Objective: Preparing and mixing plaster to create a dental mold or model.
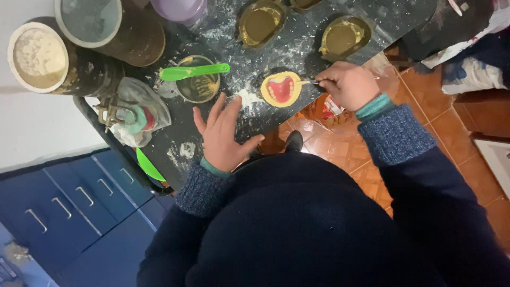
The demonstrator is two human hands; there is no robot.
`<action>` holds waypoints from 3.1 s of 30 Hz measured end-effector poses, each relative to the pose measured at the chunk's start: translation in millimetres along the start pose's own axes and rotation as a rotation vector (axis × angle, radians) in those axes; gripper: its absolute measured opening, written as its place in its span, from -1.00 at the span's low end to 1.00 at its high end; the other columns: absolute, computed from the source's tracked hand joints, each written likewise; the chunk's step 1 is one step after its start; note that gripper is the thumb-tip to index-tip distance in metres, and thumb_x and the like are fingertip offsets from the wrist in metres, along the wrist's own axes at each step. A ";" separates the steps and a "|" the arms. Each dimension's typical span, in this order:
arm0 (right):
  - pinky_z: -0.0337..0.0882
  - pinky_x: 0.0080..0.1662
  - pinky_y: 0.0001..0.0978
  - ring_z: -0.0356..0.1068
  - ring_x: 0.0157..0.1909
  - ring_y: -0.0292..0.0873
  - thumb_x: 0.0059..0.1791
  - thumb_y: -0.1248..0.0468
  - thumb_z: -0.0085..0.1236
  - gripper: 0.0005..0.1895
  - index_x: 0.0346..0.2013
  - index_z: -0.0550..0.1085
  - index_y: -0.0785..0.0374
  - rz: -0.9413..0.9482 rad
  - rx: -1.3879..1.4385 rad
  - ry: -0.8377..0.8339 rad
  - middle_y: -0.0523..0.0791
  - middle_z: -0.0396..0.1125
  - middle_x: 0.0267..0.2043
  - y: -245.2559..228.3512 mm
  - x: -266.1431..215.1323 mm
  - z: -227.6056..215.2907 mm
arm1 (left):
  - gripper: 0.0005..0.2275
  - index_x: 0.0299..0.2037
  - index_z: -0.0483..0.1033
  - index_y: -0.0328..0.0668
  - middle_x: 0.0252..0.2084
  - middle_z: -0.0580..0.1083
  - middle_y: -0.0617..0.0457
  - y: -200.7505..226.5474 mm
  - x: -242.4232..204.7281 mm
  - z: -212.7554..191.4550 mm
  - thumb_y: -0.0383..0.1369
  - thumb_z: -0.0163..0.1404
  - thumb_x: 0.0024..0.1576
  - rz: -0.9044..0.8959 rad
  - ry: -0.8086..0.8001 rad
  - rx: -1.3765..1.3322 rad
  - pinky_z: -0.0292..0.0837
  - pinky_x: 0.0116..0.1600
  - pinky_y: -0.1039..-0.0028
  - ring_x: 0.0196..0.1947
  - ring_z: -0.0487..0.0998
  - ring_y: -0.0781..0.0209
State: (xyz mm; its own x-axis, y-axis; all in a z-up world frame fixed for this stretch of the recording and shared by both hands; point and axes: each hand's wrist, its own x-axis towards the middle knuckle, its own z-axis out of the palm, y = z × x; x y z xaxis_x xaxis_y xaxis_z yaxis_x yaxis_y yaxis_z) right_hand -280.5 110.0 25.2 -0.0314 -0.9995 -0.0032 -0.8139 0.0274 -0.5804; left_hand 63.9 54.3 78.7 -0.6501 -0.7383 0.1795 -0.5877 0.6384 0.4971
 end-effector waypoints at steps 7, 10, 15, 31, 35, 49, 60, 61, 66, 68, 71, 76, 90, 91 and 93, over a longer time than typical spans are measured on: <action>0.46 -0.13 -0.11 0.47 -0.14 0.08 0.03 0.30 0.22 -0.85 -0.11 0.61 0.19 -0.042 -0.006 0.027 -0.03 0.46 -0.19 9.1 4.7 4.2 | -0.16 0.41 0.23 -0.24 0.24 0.47 -0.05 -0.8 -3.3 1.6 -0.04 0.33 -0.04 -0.013 0.003 0.014 -0.44 0.47 -0.32 0.47 0.23 -0.08; 0.45 -0.14 -0.10 0.46 -0.14 0.09 0.03 0.31 0.21 -0.84 -0.11 0.61 0.20 -0.042 -0.006 0.029 -0.02 0.45 -0.21 10.2 6.0 6.0 | -0.18 0.39 0.25 -0.21 0.23 0.48 -0.04 -1.2 -4.2 1.8 -0.04 0.33 -0.04 -0.013 0.015 0.009 -0.42 0.48 -0.32 0.47 0.24 -0.06; 0.46 -0.12 -0.13 0.46 -0.14 0.07 0.03 0.34 0.24 -0.84 -0.09 0.60 0.23 -0.072 0.024 0.110 0.00 0.44 -0.18 5.5 6.0 4.3 | -0.20 0.39 0.26 -0.22 0.21 0.48 -0.01 -0.3 -5.2 -1.3 -0.07 0.33 -0.03 -0.046 -0.012 -0.003 -0.44 0.47 -0.33 0.46 0.25 -0.06; 0.49 -0.19 -0.08 0.51 -0.22 0.06 -0.01 0.27 0.12 -0.85 -0.22 0.61 0.18 -0.452 -0.215 -0.095 0.00 0.48 -0.29 -151.1 106.9 54.9 | 0.18 0.48 -0.08 -0.08 0.44 0.18 -0.21 -94.4 66.8 -7.2 0.09 0.41 -0.33 -0.020 0.048 0.337 -0.24 0.36 -0.38 0.43 0.15 -0.25; 0.49 -0.23 -0.07 0.51 -0.25 0.09 -0.04 0.29 0.09 -0.85 -0.27 0.61 0.18 -0.413 -0.356 -0.131 0.05 0.46 -0.30 -165.3 116.9 60.8 | 0.04 0.53 -0.07 -0.08 0.35 0.32 -0.09 -111.0 65.6 10.8 -0.04 0.37 -0.10 -0.014 0.155 0.335 -0.06 0.38 -0.28 0.34 0.30 -0.14; 0.46 -0.16 -0.14 0.43 -0.15 0.00 -0.12 0.27 0.19 -0.92 -0.35 0.56 0.17 -0.600 -0.417 0.199 -0.08 0.32 -0.31 -160.3 95.7 58.0 | 0.01 0.54 -0.11 -0.08 0.32 0.36 -0.10 -110.5 66.9 19.2 -0.13 0.33 -0.07 0.000 0.285 0.315 0.05 0.35 -0.16 0.31 0.34 -0.17; 0.47 -0.09 -0.18 0.46 -0.14 -0.02 0.02 0.33 0.38 -0.82 -0.09 0.60 0.20 -0.095 0.154 0.272 -0.02 0.43 -0.18 -10.0 34.2 -19.9 | 0.17 0.50 -0.07 -0.23 0.42 0.24 -0.22 -90.6 73.6 6.1 0.12 0.41 -0.22 -0.131 0.039 0.352 -0.17 0.36 -0.43 0.40 0.24 -0.22; 0.47 -0.09 -0.18 0.46 -0.14 -0.02 0.02 0.33 0.38 -0.82 -0.09 0.60 0.20 -0.083 0.149 0.284 -0.02 0.43 -0.18 1.3 24.6 -14.2 | 0.17 0.50 -0.07 -0.23 0.42 0.24 -0.22 -85.2 70.9 6.2 0.12 0.41 -0.22 -0.115 0.036 0.348 -0.17 0.36 -0.43 0.40 0.24 -0.22; 0.45 -0.12 -0.20 0.44 -0.16 -0.01 -0.03 0.36 0.36 -0.76 -0.06 0.61 0.23 -0.094 0.103 0.144 -0.03 0.42 -0.22 32.0 -6.7 19.6 | 0.03 0.44 0.10 -0.16 0.48 0.15 -0.27 -60.8 57.3 18.5 0.12 0.40 -0.16 0.060 0.067 0.349 -0.15 0.39 -0.33 0.48 0.11 -0.29; 0.45 -0.14 -0.22 0.44 -0.18 -0.02 -0.03 0.37 0.34 -0.76 -0.06 0.62 0.21 -0.051 0.137 0.171 -0.03 0.41 -0.20 23.5 -5.5 25.3 | -0.01 0.44 0.11 -0.16 0.48 0.14 -0.23 -51.8 51.0 41.0 0.07 0.41 -0.13 0.098 0.011 0.244 -0.12 0.41 -0.29 0.47 0.14 -0.23; 0.45 -0.13 -0.22 0.42 -0.17 -0.03 -0.04 0.39 0.32 -0.76 -0.07 0.62 0.20 -0.048 0.148 0.213 -0.03 0.39 -0.18 15.6 0.2 29.2 | -0.03 0.47 0.11 -0.14 0.50 0.11 -0.16 -35.2 47.4 60.1 -0.05 0.42 -0.12 0.120 -0.065 0.047 -0.05 0.46 -0.16 0.47 0.19 -0.16; 0.45 -0.06 -0.19 0.42 -0.09 0.03 -0.06 0.41 0.34 -0.75 -0.09 0.64 0.17 -0.140 0.041 0.252 -0.05 0.38 -0.17 9.3 7.3 30.2 | 0.01 0.52 0.02 -0.16 0.56 0.04 -0.19 -30.7 59.5 80.9 -0.26 0.40 -0.15 0.124 -0.128 -0.135 0.05 0.49 0.03 0.45 0.21 -0.24; 0.44 -0.03 -0.14 0.38 -0.06 0.05 -0.05 0.42 0.32 -0.76 -0.10 0.64 0.17 -0.218 -0.016 0.279 -0.05 0.34 -0.20 4.2 -14.6 29.6 | 0.04 0.55 -0.10 -0.12 0.57 0.02 -0.12 -28.7 67.1 91.5 -0.42 0.38 -0.13 0.064 -0.179 -0.274 0.14 0.52 0.20 0.52 0.15 -0.13; 0.44 -0.03 -0.14 0.38 -0.06 0.05 -0.05 0.42 0.32 -0.76 -0.10 0.64 0.17 -0.216 -0.015 0.278 -0.05 0.34 -0.20 3.2 -16.8 30.1 | 0.04 0.55 -0.10 -0.12 0.57 0.02 -0.12 -28.0 65.9 92.8 -0.42 0.38 -0.13 0.064 -0.181 -0.274 0.14 0.52 0.20 0.52 0.15 -0.13; 0.43 -0.05 -0.14 0.38 -0.08 0.04 -0.04 0.42 0.33 -0.77 -0.09 0.64 0.18 -0.169 -0.013 0.266 -0.05 0.33 -0.24 0.9 -21.0 31.1 | 0.04 0.55 -0.08 -0.13 0.56 0.05 -0.14 -26.7 63.8 95.1 -0.43 0.38 -0.14 0.063 -0.123 -0.288 0.17 0.54 0.20 0.53 0.15 -0.13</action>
State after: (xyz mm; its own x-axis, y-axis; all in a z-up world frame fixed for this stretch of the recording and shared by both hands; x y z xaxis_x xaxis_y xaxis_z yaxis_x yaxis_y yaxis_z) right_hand -262.6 130.5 -0.5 -0.0442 -0.9506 0.3071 -0.8279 -0.1372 -0.5438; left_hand -7.7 10.8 -3.9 -0.7447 -0.6561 0.1224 -0.3954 0.5815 0.7110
